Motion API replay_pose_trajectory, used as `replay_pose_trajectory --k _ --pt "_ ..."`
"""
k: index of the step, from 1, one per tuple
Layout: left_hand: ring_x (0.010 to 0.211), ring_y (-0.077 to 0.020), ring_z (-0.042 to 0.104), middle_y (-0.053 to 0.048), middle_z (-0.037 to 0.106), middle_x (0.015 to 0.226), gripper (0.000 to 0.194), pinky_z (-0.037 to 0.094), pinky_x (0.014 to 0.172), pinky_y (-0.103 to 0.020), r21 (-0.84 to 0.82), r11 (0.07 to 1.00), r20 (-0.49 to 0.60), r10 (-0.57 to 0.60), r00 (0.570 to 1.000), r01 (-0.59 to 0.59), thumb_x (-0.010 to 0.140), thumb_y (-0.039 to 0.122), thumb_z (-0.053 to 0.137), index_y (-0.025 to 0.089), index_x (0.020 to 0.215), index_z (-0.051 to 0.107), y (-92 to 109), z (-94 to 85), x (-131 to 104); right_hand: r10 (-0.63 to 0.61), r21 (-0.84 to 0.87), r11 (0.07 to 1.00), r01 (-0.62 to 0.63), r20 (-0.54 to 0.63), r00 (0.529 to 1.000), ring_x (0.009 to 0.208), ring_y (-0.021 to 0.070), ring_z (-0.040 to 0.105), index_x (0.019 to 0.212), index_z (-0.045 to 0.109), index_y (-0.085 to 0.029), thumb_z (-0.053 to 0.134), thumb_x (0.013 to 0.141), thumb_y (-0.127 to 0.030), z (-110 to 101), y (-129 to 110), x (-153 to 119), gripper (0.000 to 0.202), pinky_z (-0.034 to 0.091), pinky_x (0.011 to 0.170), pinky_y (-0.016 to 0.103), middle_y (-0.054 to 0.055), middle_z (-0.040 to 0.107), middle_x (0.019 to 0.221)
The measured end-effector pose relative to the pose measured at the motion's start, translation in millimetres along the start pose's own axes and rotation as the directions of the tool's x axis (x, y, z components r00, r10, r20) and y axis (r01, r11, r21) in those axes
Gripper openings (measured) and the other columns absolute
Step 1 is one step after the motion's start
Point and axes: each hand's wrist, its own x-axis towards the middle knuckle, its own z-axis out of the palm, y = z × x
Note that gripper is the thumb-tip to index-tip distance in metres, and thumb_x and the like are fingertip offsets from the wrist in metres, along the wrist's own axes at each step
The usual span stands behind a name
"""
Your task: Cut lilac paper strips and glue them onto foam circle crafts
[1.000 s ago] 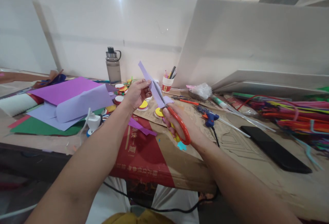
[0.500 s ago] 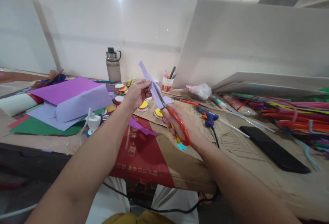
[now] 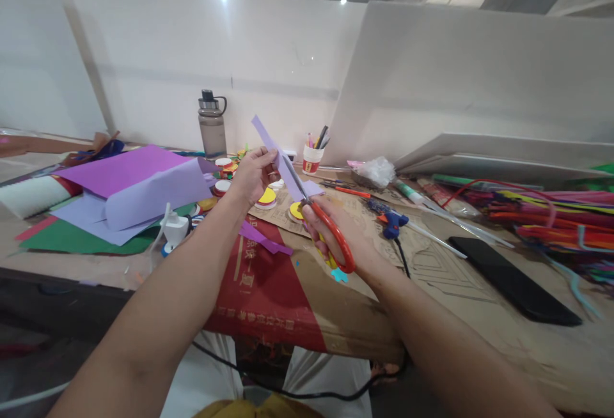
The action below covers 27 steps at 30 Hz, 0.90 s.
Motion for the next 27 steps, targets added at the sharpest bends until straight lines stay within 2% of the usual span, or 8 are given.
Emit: replay_pose_trajectory --k 7,12,20,27 --pt "0.054 -0.0079 0.057 0.0 0.061 0.063 0.019 0.04 0.048 -0.018 0.033 0.999 0.074 -0.027 0.997 0.024 0.071 0.023 0.072 0.013 0.071 0.056 -1.0 0.2 -1.4 -0.092 -0.038 0.995 0.093 0.027 0.995 0.041 0.0068 0.041 0.082 0.043 -0.024 0.052 0.087 -0.046 -1.3 2.1 0.9 0.024 0.037 0.035 0.019 -0.005 0.046 0.064" --pt "0.054 -0.0075 0.056 0.0 0.06 0.064 0.019 0.038 0.045 -0.018 0.018 1.0 0.11 -0.026 0.994 0.024 0.071 0.021 0.072 0.013 0.07 0.055 -4.0 -2.1 0.1 -0.039 0.014 0.999 0.038 0.047 0.998 0.041 0.0069 0.039 0.083 0.042 -0.025 0.05 0.088 -0.048 -1.6 -1.9 0.7 0.026 0.036 0.036 0.019 -0.005 0.045 0.063" --pt "0.052 -0.007 0.054 0.0 0.057 0.061 0.017 0.037 0.045 -0.018 0.022 1.0 0.134 -0.02 0.991 0.017 0.072 0.02 0.07 0.013 0.068 0.055 -3.4 -0.1 -2.1 -0.017 0.018 1.0 0.017 0.025 1.0 0.041 0.0074 0.04 0.081 0.042 -0.025 0.054 0.085 -0.048 -1.0 -2.1 1.1 0.027 0.036 0.035 0.02 -0.004 0.046 0.063" --pt "0.053 -0.0075 0.054 0.0 0.058 0.061 0.021 0.036 0.045 -0.018 0.022 0.999 0.122 -0.04 0.992 0.038 0.071 0.021 0.071 0.014 0.066 0.052 -4.0 1.4 -2.3 0.005 0.021 1.0 -0.005 0.006 1.0 0.039 0.0078 0.04 0.079 0.04 -0.025 0.055 0.084 -0.048 -0.8 -3.6 0.3 0.029 0.036 0.034 0.02 -0.005 0.044 0.06"
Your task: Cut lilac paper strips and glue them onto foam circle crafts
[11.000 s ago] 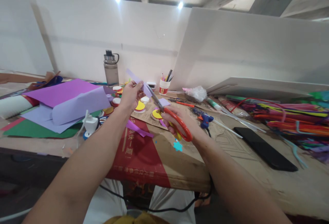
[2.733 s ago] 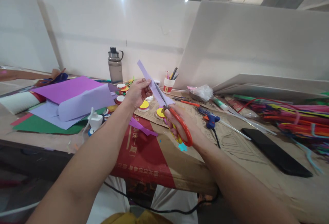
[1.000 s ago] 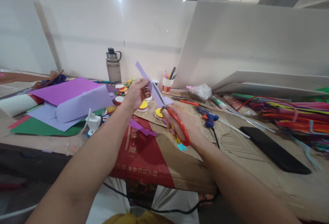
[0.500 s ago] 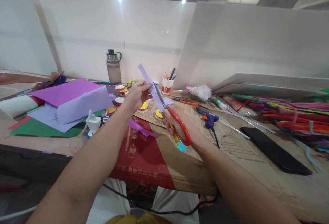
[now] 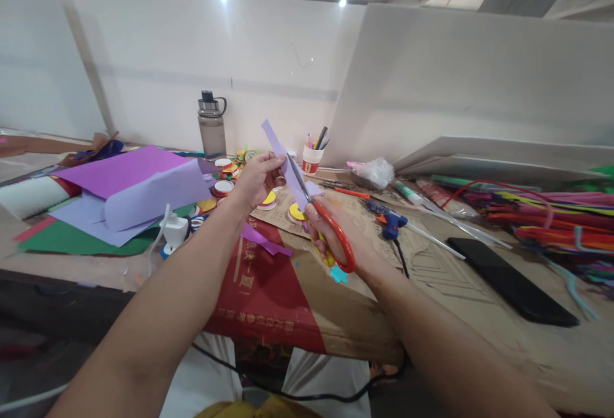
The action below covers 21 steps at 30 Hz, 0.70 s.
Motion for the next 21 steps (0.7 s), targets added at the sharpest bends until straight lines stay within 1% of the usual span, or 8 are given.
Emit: replay_pose_trajectory --k 6,11,15,19,21 --pt "0.053 -0.008 0.054 0.0 0.058 0.061 0.021 0.036 0.044 -0.019 -0.006 1.0 0.01 0.011 1.0 -0.011 0.071 0.02 0.071 0.014 0.065 0.052 0.2 0.2 0.6 -0.019 0.006 1.0 0.019 -0.005 1.0 0.038 0.0068 0.039 0.078 0.041 -0.025 0.055 0.085 -0.048 -0.3 2.4 -0.5 0.028 0.035 0.034 0.019 -0.005 0.045 0.06" --pt "0.053 -0.0083 0.055 0.0 0.056 0.06 0.024 0.036 0.045 -0.019 -0.013 1.0 -0.018 -0.012 1.0 0.012 0.072 0.019 0.071 0.014 0.064 0.049 1.0 2.2 -0.6 -0.01 -0.009 1.0 0.01 -0.015 1.0 0.037 0.0069 0.039 0.079 0.043 -0.024 0.055 0.084 -0.049 0.0 1.3 -0.8 0.028 0.034 0.032 0.019 -0.005 0.045 0.059" --pt "0.052 -0.0081 0.054 0.0 0.057 0.062 0.019 0.036 0.044 -0.019 -0.012 1.0 -0.034 -0.017 0.999 0.017 0.07 0.02 0.071 0.014 0.069 0.053 1.8 3.1 -0.9 -0.01 -0.024 1.0 0.009 -0.018 1.0 0.037 0.0064 0.04 0.08 0.043 -0.024 0.056 0.084 -0.049 -0.3 2.8 0.3 0.028 0.034 0.031 0.018 -0.005 0.045 0.058" --pt "0.051 -0.0078 0.053 0.0 0.06 0.065 0.021 0.033 0.043 -0.019 -0.011 0.999 -0.085 0.052 0.995 -0.053 0.07 0.027 0.072 0.015 0.074 0.055 3.3 1.9 0.6 -0.011 -0.022 1.0 0.011 -0.017 1.0 0.036 0.0055 0.039 0.081 0.043 -0.023 0.055 0.084 -0.049 -0.5 5.5 0.8 0.028 0.034 0.031 0.017 -0.006 0.044 0.058" --pt "0.052 -0.0076 0.053 0.001 0.059 0.064 0.02 0.033 0.043 -0.018 0.004 0.996 -0.101 0.087 0.991 -0.088 0.071 0.026 0.071 0.015 0.073 0.054 4.1 0.6 1.5 -0.033 -0.019 0.999 0.033 0.001 0.999 0.037 0.0051 0.039 0.081 0.043 -0.023 0.054 0.085 -0.048 -0.7 5.8 0.4 0.027 0.034 0.032 0.017 -0.006 0.044 0.059"
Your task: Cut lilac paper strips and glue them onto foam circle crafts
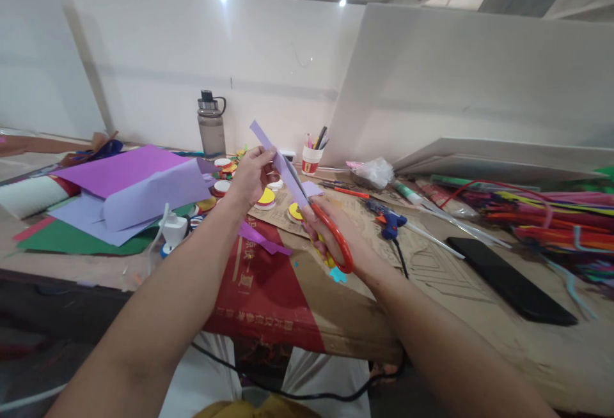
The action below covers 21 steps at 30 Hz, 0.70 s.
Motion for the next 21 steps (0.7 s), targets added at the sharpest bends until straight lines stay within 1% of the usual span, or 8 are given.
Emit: replay_pose_trajectory --k 5,8,11,16,21 --pt "0.053 -0.0069 0.053 0.001 0.059 0.063 0.016 0.034 0.045 -0.018 0.021 1.0 0.005 0.009 1.0 -0.009 0.073 0.023 0.068 0.015 0.072 0.054 1.0 -2.3 0.4 -0.027 -0.045 0.999 0.028 0.032 0.999 0.038 0.0058 0.04 0.08 0.043 -0.023 0.052 0.087 -0.046 -1.3 -0.8 -0.2 0.026 0.035 0.033 0.017 -0.006 0.044 0.059" --pt "0.051 -0.007 0.053 0.001 0.058 0.061 0.018 0.037 0.046 -0.019 0.023 1.0 0.024 -0.012 1.0 0.012 0.072 0.024 0.07 0.015 0.07 0.055 0.5 -2.5 -0.5 -0.029 -0.069 0.997 0.032 0.038 0.999 0.04 0.0064 0.041 0.081 0.043 -0.024 0.053 0.086 -0.047 -1.7 0.7 1.3 0.026 0.036 0.034 0.018 -0.005 0.046 0.062" --pt "0.049 -0.0066 0.052 0.002 0.058 0.059 0.02 0.036 0.045 -0.019 0.003 1.0 0.057 -0.023 0.998 0.023 0.07 0.024 0.073 0.014 0.069 0.055 -0.7 -2.8 -0.5 -0.031 -0.092 0.995 0.034 0.031 0.999 0.041 0.0067 0.041 0.083 0.043 -0.024 0.053 0.086 -0.047 -1.4 3.4 2.6 0.026 0.037 0.035 0.018 -0.005 0.046 0.063" --pt "0.051 -0.0066 0.054 0.001 0.06 0.062 0.021 0.035 0.044 -0.018 -0.024 0.999 0.071 -0.029 0.997 0.031 0.068 0.024 0.074 0.014 0.071 0.056 -3.0 -4.2 1.7 -0.037 -0.053 0.998 0.038 0.021 0.999 0.039 0.0053 0.041 0.084 0.042 -0.023 0.051 0.087 -0.048 -0.3 4.6 1.8 0.026 0.036 0.035 0.016 -0.005 0.046 0.063" --pt "0.05 -0.0062 0.053 0.001 0.059 0.061 0.02 0.035 0.045 -0.018 -0.014 0.999 0.069 -0.035 0.997 0.036 0.069 0.024 0.073 0.013 0.072 0.056 -3.3 -4.7 2.6 -0.001 -0.025 1.0 0.002 0.015 1.0 0.037 0.0054 0.041 0.084 0.044 -0.023 0.054 0.085 -0.048 0.0 -0.3 1.5 0.027 0.035 0.033 0.017 -0.005 0.047 0.062"
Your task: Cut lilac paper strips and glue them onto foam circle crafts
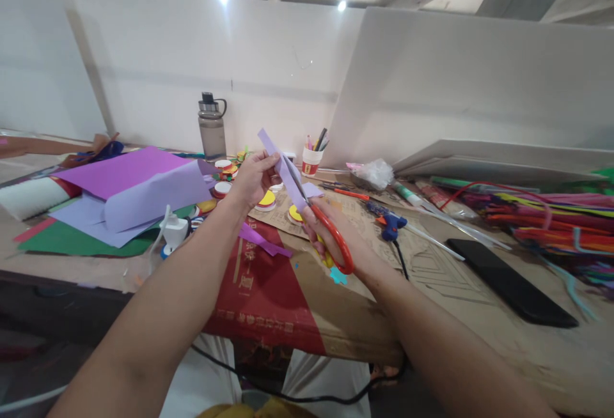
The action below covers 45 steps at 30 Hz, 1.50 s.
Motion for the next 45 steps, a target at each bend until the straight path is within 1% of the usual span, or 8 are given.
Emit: replay_pose_trajectory --k 6,11,13,22,30,36,41,45 --pt "0.05 -0.006 0.053 0.001 0.059 0.061 0.019 0.034 0.044 -0.018 0.002 1.0 -0.008 -0.009 1.0 0.009 0.069 0.023 0.072 0.013 0.073 0.056 1.8 1.0 -1.2 0.013 -0.012 1.0 -0.013 0.0 1.0 0.038 0.0055 0.041 0.082 0.043 -0.023 0.053 0.086 -0.048 0.4 0.2 0.4 0.027 0.035 0.033 0.017 -0.005 0.046 0.061" --pt "0.052 -0.0066 0.054 0.0 0.06 0.063 0.02 0.036 0.045 -0.018 0.009 1.0 -0.005 -0.002 1.0 0.002 0.07 0.025 0.072 0.013 0.074 0.057 2.1 0.6 -1.5 -0.087 -0.065 0.994 0.088 0.014 0.996 0.041 0.0069 0.042 0.085 0.043 -0.024 0.05 0.088 -0.046 -0.2 4.9 0.5 0.023 0.037 0.036 0.018 -0.006 0.046 0.063" --pt "0.051 -0.0068 0.054 0.0 0.059 0.062 0.02 0.036 0.045 -0.018 0.015 1.0 0.004 0.008 1.0 -0.008 0.07 0.025 0.072 0.012 0.073 0.057 1.9 0.3 -1.4 -0.103 -0.074 0.992 0.105 0.027 0.994 0.042 0.0074 0.042 0.085 0.042 -0.024 0.05 0.088 -0.045 -0.3 5.3 0.6 0.023 0.038 0.037 0.019 -0.006 0.046 0.063" --pt "0.05 -0.0066 0.052 0.001 0.058 0.06 0.019 0.035 0.045 -0.019 0.036 0.999 0.005 0.013 1.0 -0.013 0.07 0.023 0.071 0.012 0.071 0.056 0.7 0.4 -2.0 0.0 0.01 1.0 -0.001 0.033 0.999 0.04 0.0068 0.041 0.087 0.041 -0.024 0.048 0.087 -0.051 1.1 -2.0 -1.9 0.027 0.036 0.036 0.018 -0.007 0.044 0.061" --pt "0.052 -0.0067 0.053 0.001 0.059 0.061 0.02 0.034 0.044 -0.018 0.033 0.999 0.011 0.015 1.0 -0.015 0.069 0.024 0.072 0.013 0.071 0.055 0.0 0.7 -1.3 -0.014 0.003 1.0 0.014 0.025 1.0 0.04 0.0056 0.04 0.084 0.042 -0.023 0.045 0.088 -0.057 1.2 -2.5 -2.9 0.034 0.034 0.035 0.017 -0.006 0.044 0.062" --pt "0.051 -0.0062 0.053 0.001 0.057 0.06 0.019 0.033 0.043 -0.017 0.016 1.0 0.026 0.011 1.0 -0.012 0.07 0.023 0.072 0.013 0.07 0.055 -0.2 0.2 -0.5 0.025 0.014 1.0 -0.025 0.014 1.0 0.038 0.0051 0.039 0.082 0.041 -0.022 0.044 0.086 -0.062 2.8 -6.1 -3.6 0.04 0.034 0.033 0.016 -0.007 0.043 0.06" --pt "0.051 -0.0066 0.053 0.001 0.057 0.061 0.021 0.034 0.043 -0.018 0.007 1.0 0.019 0.006 1.0 -0.006 0.07 0.022 0.072 0.013 0.069 0.054 -0.1 0.2 -0.8 0.017 0.01 1.0 -0.017 -0.002 1.0 0.038 0.0046 0.038 0.081 0.041 -0.022 0.046 0.086 -0.061 3.6 -7.9 -4.1 0.039 0.033 0.032 0.016 -0.007 0.042 0.059" --pt "0.051 -0.0068 0.053 0.001 0.057 0.061 0.017 0.034 0.042 -0.018 0.013 1.0 0.022 0.003 1.0 -0.004 0.072 0.021 0.071 0.013 0.071 0.056 0.4 1.2 -1.3 0.034 0.013 0.999 -0.034 -0.019 0.999 0.036 0.0049 0.037 0.082 0.042 -0.022 0.048 0.085 -0.059 4.4 -8.6 -3.6 0.037 0.033 0.03 0.017 -0.007 0.043 0.057"
